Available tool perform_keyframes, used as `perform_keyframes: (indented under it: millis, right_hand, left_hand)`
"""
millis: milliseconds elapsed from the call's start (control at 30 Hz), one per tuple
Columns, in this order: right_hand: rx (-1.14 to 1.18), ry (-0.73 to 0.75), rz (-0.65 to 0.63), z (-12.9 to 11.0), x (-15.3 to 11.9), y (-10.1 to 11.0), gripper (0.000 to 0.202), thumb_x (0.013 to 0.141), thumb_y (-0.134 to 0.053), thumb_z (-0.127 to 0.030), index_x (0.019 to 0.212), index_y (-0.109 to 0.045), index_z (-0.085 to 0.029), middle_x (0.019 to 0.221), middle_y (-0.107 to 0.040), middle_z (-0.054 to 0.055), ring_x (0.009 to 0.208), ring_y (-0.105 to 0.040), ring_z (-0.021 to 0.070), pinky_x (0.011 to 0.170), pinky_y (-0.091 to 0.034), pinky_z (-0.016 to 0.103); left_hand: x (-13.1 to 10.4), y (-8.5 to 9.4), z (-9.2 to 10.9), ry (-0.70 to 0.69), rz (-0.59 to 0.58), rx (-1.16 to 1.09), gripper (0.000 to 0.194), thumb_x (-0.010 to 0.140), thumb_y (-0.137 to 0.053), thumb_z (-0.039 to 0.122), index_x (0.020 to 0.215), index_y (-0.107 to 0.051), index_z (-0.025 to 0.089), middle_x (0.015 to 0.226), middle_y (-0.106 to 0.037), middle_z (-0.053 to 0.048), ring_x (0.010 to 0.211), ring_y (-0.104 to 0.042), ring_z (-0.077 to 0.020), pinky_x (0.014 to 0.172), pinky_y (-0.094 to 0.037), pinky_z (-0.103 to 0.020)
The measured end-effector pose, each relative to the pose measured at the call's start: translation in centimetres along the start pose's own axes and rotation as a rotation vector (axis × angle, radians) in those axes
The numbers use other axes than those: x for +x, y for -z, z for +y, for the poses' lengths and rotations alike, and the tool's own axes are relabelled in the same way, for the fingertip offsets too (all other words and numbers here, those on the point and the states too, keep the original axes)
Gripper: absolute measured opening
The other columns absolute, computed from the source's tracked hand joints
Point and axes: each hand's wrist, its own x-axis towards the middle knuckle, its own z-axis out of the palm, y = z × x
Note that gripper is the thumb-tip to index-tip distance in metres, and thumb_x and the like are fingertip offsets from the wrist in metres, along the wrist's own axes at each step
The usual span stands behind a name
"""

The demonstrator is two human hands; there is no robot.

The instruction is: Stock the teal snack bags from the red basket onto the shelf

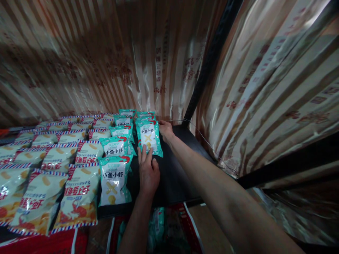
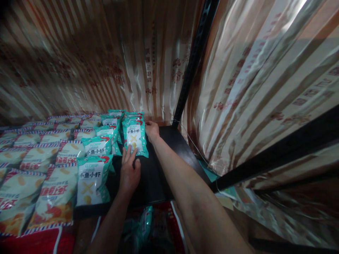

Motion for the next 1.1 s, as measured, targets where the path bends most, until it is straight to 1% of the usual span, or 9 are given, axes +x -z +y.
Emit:
perform_keyframes:
  millis: [267, 433, 600, 667, 733, 800, 867, 1000, 1100]
  right_hand:
    - [-0.021, 0.025, 0.063, 0.0, -1.5, 1.4, 0.024, 0.075, -0.059, -0.036, 0.081, -0.071, -0.016, 0.078, -0.072, 0.004, 0.075, -0.065, 0.0182, 0.069, -0.048, 0.028]
    - [-0.029, 0.055, 0.130, 0.1, -3.2, 2.3, 0.027, 0.079, -0.053, -0.039, 0.086, -0.069, -0.019, 0.083, -0.072, 0.003, 0.080, -0.064, 0.0186, 0.072, -0.048, 0.029]
    - [0.004, 0.082, 0.195, -1.6, -6.0, 3.4, 0.031, 0.082, -0.048, -0.039, 0.095, -0.066, -0.018, 0.086, -0.069, 0.003, 0.077, -0.063, 0.0174, 0.068, -0.048, 0.028]
    - [0.054, 0.105, 0.211, -2.9, -8.2, 3.8, 0.032, 0.083, -0.046, -0.037, 0.099, -0.064, -0.017, 0.087, -0.068, 0.003, 0.073, -0.063, 0.0154, 0.065, -0.048, 0.027]
    - [0.192, 0.153, 0.205, -4.5, -11.1, 4.2, 0.030, 0.082, -0.050, -0.038, 0.099, -0.063, -0.016, 0.088, -0.068, 0.004, 0.070, -0.061, 0.0140, 0.060, -0.046, 0.025]
    - [0.255, 0.195, 0.143, -5.9, -14.5, 4.7, 0.029, 0.082, -0.054, -0.040, 0.099, -0.063, -0.018, 0.090, -0.068, 0.004, 0.069, -0.060, 0.0130, 0.057, -0.045, 0.024]
    - [0.278, 0.212, 0.078, -6.8, -18.1, 5.2, 0.027, 0.083, -0.056, -0.039, 0.100, -0.063, -0.019, 0.090, -0.068, 0.003, 0.068, -0.060, 0.0126, 0.058, -0.047, 0.024]
    - [0.301, 0.145, 0.048, -7.2, -23.9, 5.8, 0.023, 0.084, -0.054, -0.036, 0.101, -0.061, -0.021, 0.080, -0.066, 0.002, 0.060, -0.057, 0.0120, 0.056, -0.047, 0.025]
    - [0.290, 0.082, 0.017, -6.5, -27.1, 6.0, 0.022, 0.085, -0.052, -0.036, 0.099, -0.060, -0.021, 0.072, -0.064, 0.001, 0.058, -0.056, 0.0125, 0.054, -0.046, 0.024]
  left_hand:
    - [-0.1, -0.1, -0.1, 0.003, 0.020, -0.010, 0.044, 0.085, -0.043, 0.011, 0.126, -0.058, 0.010, 0.149, -0.039, -0.013, 0.144, -0.019, -0.0280, 0.117, -0.024, -0.046]
    - [-0.2, -0.3, -0.4, -0.026, 0.073, -0.031, 0.042, 0.085, -0.043, 0.011, 0.124, -0.061, 0.012, 0.146, -0.043, -0.011, 0.143, -0.021, -0.0271, 0.117, -0.026, -0.046]
    - [-0.3, -0.3, -0.5, -0.068, 0.142, -0.042, 0.040, 0.085, -0.042, 0.009, 0.118, -0.064, 0.013, 0.140, -0.051, -0.011, 0.142, -0.027, -0.0260, 0.116, -0.028, -0.045]
    - [-0.4, -0.3, -0.3, -0.113, 0.169, -0.041, 0.041, 0.084, -0.040, 0.006, 0.116, -0.065, 0.012, 0.138, -0.053, -0.012, 0.141, -0.029, -0.0249, 0.115, -0.030, -0.044]
    - [-0.6, -0.1, -0.1, -0.170, 0.173, -0.032, 0.041, 0.083, -0.039, 0.005, 0.114, -0.065, 0.011, 0.138, -0.053, -0.014, 0.140, -0.031, -0.0246, 0.114, -0.032, -0.044]
    - [-0.9, 0.2, 0.2, -0.212, 0.160, -0.014, 0.040, 0.082, -0.039, 0.004, 0.110, -0.067, 0.010, 0.137, -0.053, -0.015, 0.140, -0.032, -0.0250, 0.113, -0.035, -0.045]
    - [-1.3, 0.7, 0.5, -0.218, 0.144, 0.008, 0.038, 0.082, -0.039, 0.005, 0.106, -0.067, 0.011, 0.136, -0.055, -0.015, 0.138, -0.035, -0.0249, 0.111, -0.037, -0.045]
    - [-2.3, 2.3, 1.2, -0.183, 0.077, 0.041, 0.037, 0.082, -0.038, 0.007, 0.100, -0.069, 0.014, 0.124, -0.064, -0.012, 0.127, -0.050, -0.0223, 0.107, -0.042, -0.043]
    - [-3.7, 4.1, 1.7, -0.208, -0.041, 0.028, 0.039, 0.081, -0.036, 0.005, 0.099, -0.069, 0.016, 0.113, -0.069, -0.009, 0.115, -0.059, -0.0196, 0.102, -0.046, -0.040]
